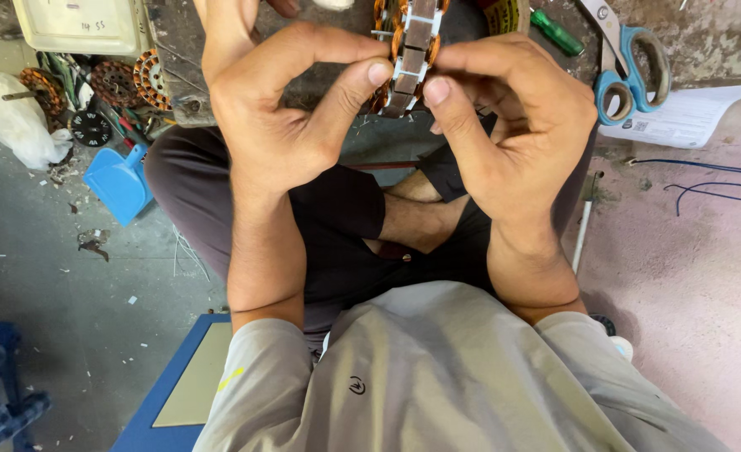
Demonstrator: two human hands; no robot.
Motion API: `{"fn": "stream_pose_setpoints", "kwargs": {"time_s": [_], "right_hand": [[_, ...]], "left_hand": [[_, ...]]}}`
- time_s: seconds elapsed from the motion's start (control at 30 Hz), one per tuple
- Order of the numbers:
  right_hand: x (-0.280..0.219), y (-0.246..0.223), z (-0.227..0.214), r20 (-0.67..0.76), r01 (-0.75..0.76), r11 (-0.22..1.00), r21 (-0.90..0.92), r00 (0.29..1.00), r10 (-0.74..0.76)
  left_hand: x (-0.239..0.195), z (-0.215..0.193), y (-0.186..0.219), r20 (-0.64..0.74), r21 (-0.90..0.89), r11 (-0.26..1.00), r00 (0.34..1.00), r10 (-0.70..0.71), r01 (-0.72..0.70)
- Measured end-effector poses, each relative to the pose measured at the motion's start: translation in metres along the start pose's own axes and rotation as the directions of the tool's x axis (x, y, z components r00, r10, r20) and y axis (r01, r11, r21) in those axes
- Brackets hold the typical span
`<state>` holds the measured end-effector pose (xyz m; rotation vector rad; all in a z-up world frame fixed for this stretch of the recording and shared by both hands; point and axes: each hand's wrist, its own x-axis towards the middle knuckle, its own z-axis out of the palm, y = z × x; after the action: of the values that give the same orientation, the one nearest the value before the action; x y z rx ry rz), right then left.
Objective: The person prepares insulating sleeves and wires for a fan stator by cutting small plastic tubes and threading copper wires through the stator components.
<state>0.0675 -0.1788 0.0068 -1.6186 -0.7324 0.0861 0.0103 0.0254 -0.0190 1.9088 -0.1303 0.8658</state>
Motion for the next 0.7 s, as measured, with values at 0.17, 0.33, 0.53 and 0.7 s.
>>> {"fn": "stream_pose_setpoints", "kwargs": {"time_s": [0.17,0.33,0.53,0.7], "right_hand": [[0.000,-0.003,-0.002,0.001,0.025,0.990,-0.139,1.000,-0.026],[0.001,0.006,-0.005,-0.024,0.045,0.987,-0.152,0.998,-0.050],[-0.008,0.024,-0.031,-0.196,0.034,0.956,-0.291,0.976,-0.094],[-0.021,0.040,-0.060,-0.285,0.009,0.940,-0.341,0.952,-0.112]], "left_hand": [[0.000,-0.002,0.000,0.010,-0.002,1.000,1.000,-0.012,0.012],[0.008,-0.004,0.001,0.069,-0.039,0.998,0.997,0.045,-0.042],[0.015,0.004,-0.003,0.213,0.026,0.983,0.961,0.174,-0.184],[0.012,0.007,-0.016,0.203,-0.034,0.982,0.961,0.189,-0.186]]}}
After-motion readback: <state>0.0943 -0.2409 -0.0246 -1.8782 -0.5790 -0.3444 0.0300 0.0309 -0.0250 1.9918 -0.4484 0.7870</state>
